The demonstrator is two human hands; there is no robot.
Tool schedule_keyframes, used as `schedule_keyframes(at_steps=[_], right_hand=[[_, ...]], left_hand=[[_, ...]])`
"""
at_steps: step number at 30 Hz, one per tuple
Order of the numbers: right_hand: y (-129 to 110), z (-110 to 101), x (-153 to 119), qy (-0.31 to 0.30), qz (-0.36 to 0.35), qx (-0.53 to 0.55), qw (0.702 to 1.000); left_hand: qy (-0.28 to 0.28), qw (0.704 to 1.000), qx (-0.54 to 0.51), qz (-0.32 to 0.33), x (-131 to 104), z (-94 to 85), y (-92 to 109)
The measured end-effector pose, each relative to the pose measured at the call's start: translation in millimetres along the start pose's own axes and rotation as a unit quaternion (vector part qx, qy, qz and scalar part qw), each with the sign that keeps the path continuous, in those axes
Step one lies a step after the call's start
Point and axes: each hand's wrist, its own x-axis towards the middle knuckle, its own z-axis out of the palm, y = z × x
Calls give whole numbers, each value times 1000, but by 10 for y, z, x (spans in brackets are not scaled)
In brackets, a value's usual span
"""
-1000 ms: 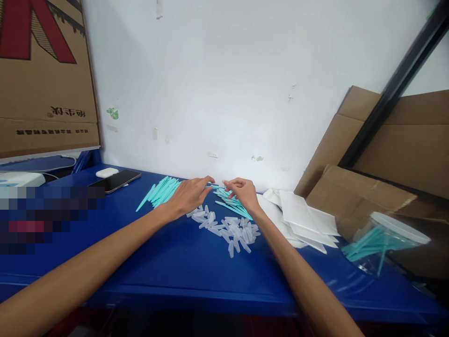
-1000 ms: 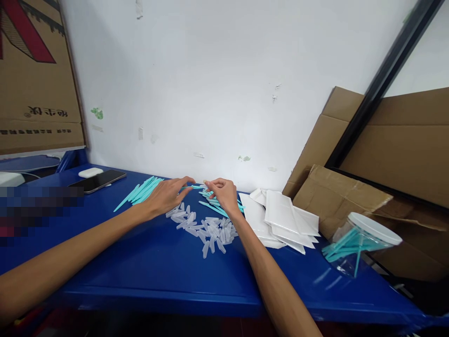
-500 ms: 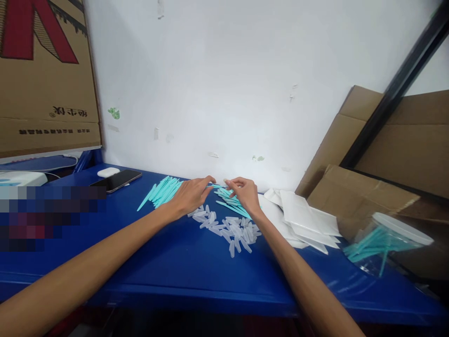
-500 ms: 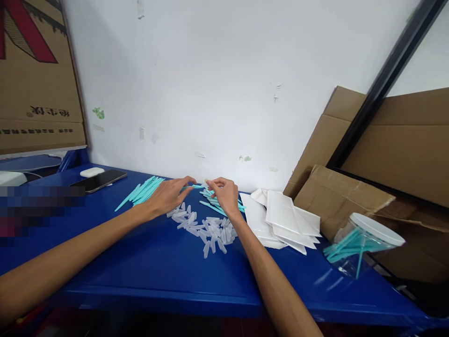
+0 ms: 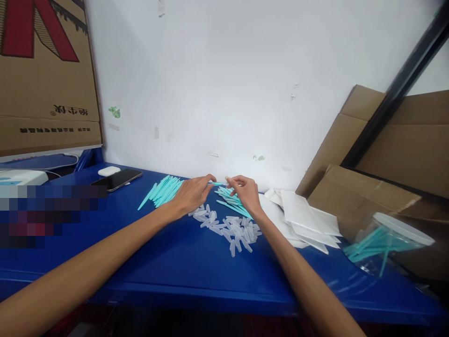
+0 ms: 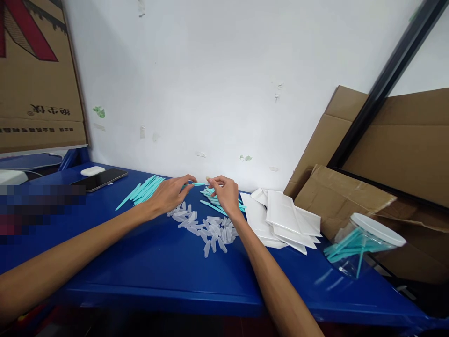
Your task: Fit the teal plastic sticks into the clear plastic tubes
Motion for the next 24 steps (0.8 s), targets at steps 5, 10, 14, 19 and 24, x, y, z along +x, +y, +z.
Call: schedule_keyframes(at_steps=[5, 10, 14, 19, 24], right_hand=[[-2, 17, -3, -25, -10, 20, 999], [-12, 65, -25, -79, -11, 49, 996], [13, 104, -31, -97, -5, 67, 993], [37, 120, -22, -112, -8, 80, 991], [-12, 126, -50, -107, -20, 89, 990]], left_hand=[[-4, 1000, -3, 4, 0, -1, 2], [-15, 1000, -16, 8, -7, -4, 11], [-21, 999, -11, 22, -24, -9, 6], [4, 999, -18, 30, -31, -1, -14], [17, 1000, -16, 3, -16, -43, 11]])
